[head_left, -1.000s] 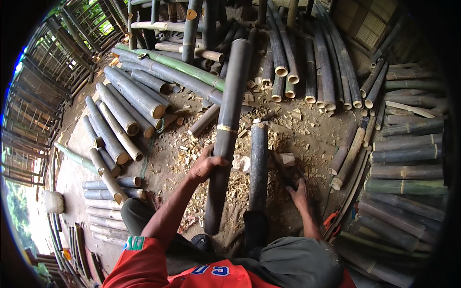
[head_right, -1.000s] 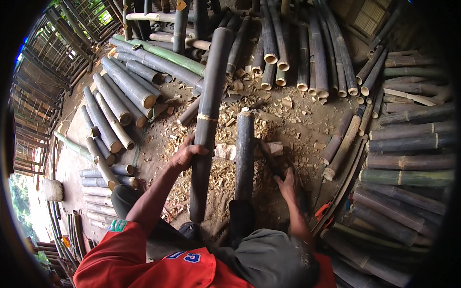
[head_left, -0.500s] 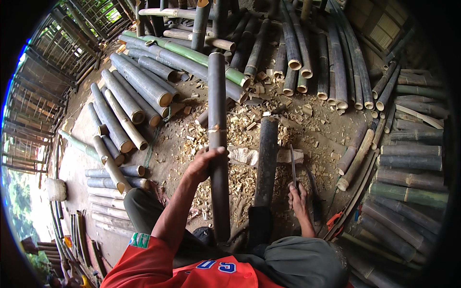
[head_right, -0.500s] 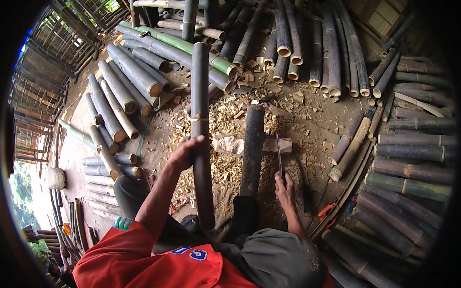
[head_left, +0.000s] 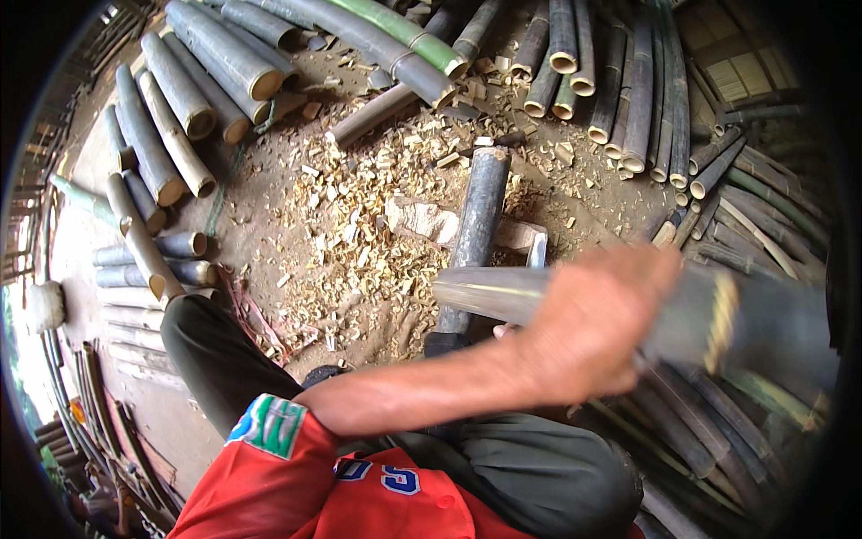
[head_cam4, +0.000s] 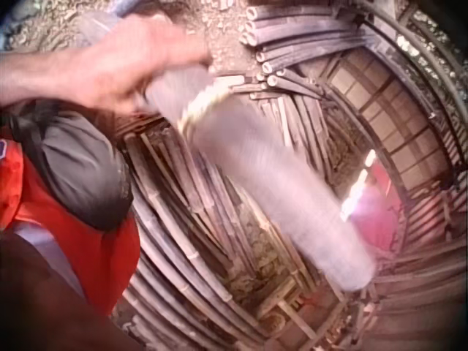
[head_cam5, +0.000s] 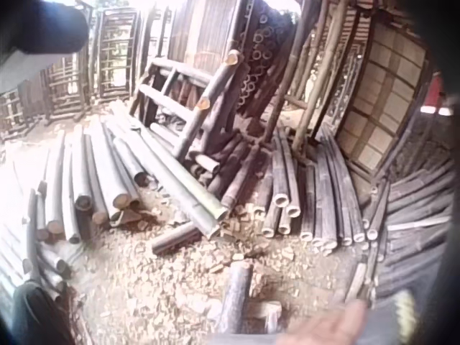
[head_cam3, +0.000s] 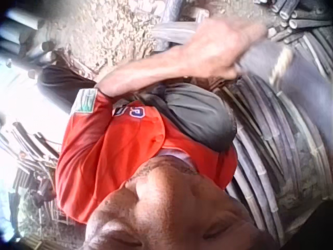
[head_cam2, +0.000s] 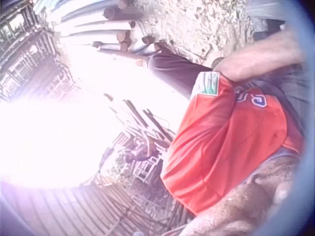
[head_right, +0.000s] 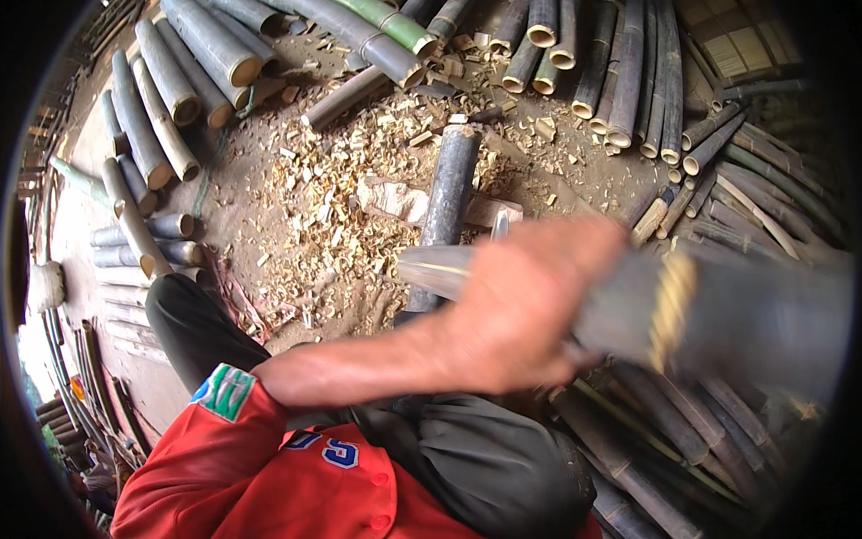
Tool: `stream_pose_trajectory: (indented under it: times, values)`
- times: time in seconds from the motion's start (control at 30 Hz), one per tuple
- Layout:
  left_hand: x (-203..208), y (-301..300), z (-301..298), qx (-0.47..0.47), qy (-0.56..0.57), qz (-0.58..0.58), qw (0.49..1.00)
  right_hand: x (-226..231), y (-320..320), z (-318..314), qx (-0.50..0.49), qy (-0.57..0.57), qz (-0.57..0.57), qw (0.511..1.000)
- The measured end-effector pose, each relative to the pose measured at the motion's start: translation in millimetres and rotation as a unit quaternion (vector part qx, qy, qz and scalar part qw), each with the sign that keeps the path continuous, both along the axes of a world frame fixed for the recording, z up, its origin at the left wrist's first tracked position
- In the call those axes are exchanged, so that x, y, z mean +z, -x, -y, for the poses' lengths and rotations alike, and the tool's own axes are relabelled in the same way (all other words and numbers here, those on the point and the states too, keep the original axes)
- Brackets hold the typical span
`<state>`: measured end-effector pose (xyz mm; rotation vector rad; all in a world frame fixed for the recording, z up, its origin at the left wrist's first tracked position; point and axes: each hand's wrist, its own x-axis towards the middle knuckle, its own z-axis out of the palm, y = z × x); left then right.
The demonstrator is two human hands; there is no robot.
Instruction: The person uses a knife to carve the edges and inner nodes of bamboo segments, handling the segments by hand while sitting among many bamboo pieces.
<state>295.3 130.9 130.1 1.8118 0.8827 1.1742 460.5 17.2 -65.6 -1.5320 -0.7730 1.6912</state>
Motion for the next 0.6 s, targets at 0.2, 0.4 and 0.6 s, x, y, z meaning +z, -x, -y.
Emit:
stream_pose_trajectory:
  times: [0.2,0.4,0.6]
  values:
    - [-4,-41,34,0.073,-0.119,0.068,0.988,8,-19,-14,-0.013,-0.037,0.036,0.999]
    - [-12,-53,23,0.094,-0.130,0.164,0.973,15,-41,-25,-0.040,-0.142,0.181,0.972]
    - [-10,-49,21,0.122,-0.101,0.146,0.977,3,-48,-32,0.127,-0.231,0.361,0.895]
